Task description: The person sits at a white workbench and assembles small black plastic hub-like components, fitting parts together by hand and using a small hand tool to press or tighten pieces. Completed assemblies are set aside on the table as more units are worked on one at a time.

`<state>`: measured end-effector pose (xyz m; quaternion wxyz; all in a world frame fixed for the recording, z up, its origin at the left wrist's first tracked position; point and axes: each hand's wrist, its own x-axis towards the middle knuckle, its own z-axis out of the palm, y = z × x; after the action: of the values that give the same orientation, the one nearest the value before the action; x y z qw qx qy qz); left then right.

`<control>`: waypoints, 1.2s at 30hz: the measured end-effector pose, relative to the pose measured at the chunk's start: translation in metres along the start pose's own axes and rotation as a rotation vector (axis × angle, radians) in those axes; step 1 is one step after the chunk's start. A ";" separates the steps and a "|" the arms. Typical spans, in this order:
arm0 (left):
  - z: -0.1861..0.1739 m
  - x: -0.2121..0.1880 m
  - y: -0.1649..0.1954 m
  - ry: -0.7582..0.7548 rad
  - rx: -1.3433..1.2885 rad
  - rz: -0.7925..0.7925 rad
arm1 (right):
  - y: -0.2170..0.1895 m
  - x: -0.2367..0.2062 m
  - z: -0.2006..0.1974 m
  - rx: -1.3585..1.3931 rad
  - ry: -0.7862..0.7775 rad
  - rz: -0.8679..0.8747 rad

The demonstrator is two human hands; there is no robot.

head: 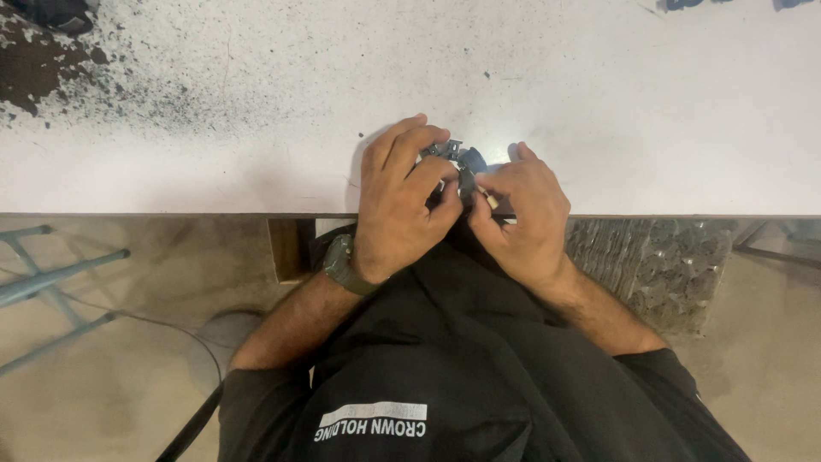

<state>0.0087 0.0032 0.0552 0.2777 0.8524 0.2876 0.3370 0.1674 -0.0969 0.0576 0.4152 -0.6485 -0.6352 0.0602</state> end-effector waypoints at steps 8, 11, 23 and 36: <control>0.005 0.001 0.004 -0.012 -0.009 -0.034 | -0.002 0.006 -0.005 0.054 -0.036 0.043; 0.010 0.001 0.003 -0.010 0.053 -0.039 | 0.000 0.005 -0.004 0.063 -0.027 0.050; 0.022 -0.001 -0.003 0.046 0.102 -0.007 | 0.007 -0.005 -0.001 0.016 -0.011 -0.018; 0.023 -0.001 -0.003 0.052 0.098 0.012 | 0.004 0.000 -0.011 0.026 -0.074 -0.008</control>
<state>0.0237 -0.0024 0.0387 0.2260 0.8577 0.3056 0.3464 0.1776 -0.1016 0.0624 0.3999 -0.6380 -0.6517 0.0909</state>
